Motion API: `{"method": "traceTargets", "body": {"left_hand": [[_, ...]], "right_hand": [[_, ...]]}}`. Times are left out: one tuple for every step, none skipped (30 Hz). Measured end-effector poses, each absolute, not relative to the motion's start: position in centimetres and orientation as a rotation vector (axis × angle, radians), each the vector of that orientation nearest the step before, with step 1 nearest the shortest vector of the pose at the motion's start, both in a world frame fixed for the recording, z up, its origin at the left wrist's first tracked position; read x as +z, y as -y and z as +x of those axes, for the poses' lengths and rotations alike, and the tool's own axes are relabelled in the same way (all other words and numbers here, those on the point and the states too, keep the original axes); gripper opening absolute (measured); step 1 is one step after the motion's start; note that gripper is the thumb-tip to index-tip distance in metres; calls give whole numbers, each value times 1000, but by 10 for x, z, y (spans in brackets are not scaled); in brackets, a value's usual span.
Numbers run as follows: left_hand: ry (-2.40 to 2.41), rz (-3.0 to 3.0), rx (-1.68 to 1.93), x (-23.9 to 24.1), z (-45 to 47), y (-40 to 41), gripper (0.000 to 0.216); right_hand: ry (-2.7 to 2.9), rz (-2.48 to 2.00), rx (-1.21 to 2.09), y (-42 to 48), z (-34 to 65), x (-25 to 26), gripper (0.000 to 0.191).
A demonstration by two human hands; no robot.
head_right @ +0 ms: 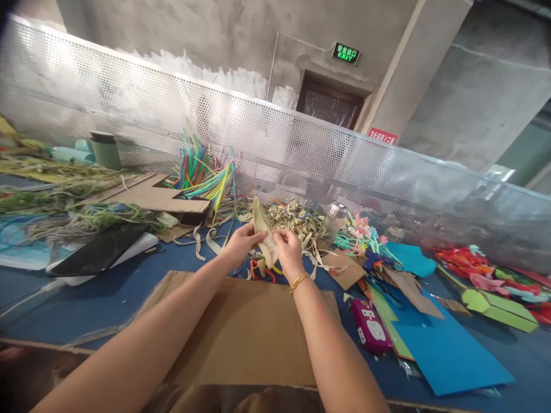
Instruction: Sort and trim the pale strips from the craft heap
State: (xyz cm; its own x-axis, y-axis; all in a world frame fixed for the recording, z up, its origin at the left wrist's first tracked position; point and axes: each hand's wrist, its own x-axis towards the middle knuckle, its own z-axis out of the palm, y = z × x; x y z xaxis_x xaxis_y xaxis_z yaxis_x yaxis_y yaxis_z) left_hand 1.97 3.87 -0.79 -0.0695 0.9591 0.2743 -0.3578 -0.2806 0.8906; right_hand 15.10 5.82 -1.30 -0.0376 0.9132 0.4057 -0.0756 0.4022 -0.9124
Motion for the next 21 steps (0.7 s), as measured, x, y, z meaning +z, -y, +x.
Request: {"method": "traceTargets", "body": {"left_hand": [[-795, 1103, 1574, -7, 18, -39, 33], [-812, 1096, 1573, -8, 18, -39, 32], [-835, 1089, 1578, -8, 18, -39, 31], [-869, 1080, 1594, -9, 19, -39, 29], [-916, 1072, 1623, -11, 20, -39, 26], [-978, 1070, 1661, -13, 21, -40, 22], [-1052, 1075, 1700, -16, 21, -40, 18], [-1129, 1090, 1731, -18, 21, -41, 15], [-1201, 1112, 1752, -20, 20, -41, 12], [-1256, 1140, 1760, -21, 19, -41, 10], [-1293, 1171, 1760, -22, 18, -42, 9], [-1316, 1203, 1755, -22, 17, -42, 8], [-1326, 1235, 1747, -22, 15, -43, 9], [-1327, 1264, 1738, -22, 14, -43, 10], [-1322, 1288, 1729, -21, 14, -43, 11], [-1318, 1309, 1719, -21, 14, -44, 13], [-1319, 1324, 1707, -20, 14, -44, 16], [-1326, 1333, 1689, -20, 15, -44, 18], [-1337, 1336, 1668, -20, 16, -44, 19], [-1342, 1328, 1646, -20, 18, -44, 20], [-1332, 1305, 1629, -20, 19, -43, 20]], "right_hand": [[1327, -851, 947, -60, 153, -14, 23], [1311, -884, 918, -62, 155, -14, 22], [1322, -919, 876, -63, 157, -15, 21], [1364, -950, 825, -63, 158, -15, 20], [1433, -972, 766, -62, 158, -15, 20], [1519, -982, 706, -60, 159, -15, 21], [1606, -982, 655, -58, 158, -14, 23], [1679, -975, 619, -55, 157, -13, 26], [1734, -965, 606, -52, 155, -13, 31], [1770, -955, 606, -50, 153, -13, 33], [1797, -948, 605, -48, 152, -13, 31], [1818, -944, 595, -47, 150, -13, 26], [1832, -946, 574, -47, 150, -13, 18], [1829, -956, 544, -48, 150, -13, 11], [1807, -973, 510, -49, 151, -13, 7], [1769, -995, 475, -50, 152, -12, 5], [1727, -1017, 446, -52, 154, -12, 5], [1691, -1036, 419, -53, 156, -12, 5], [1670, -1050, 394, -54, 158, -12, 6], [1662, -1059, 372, -55, 159, -12, 6], [1662, -1062, 356, -56, 160, -13, 7]]}}
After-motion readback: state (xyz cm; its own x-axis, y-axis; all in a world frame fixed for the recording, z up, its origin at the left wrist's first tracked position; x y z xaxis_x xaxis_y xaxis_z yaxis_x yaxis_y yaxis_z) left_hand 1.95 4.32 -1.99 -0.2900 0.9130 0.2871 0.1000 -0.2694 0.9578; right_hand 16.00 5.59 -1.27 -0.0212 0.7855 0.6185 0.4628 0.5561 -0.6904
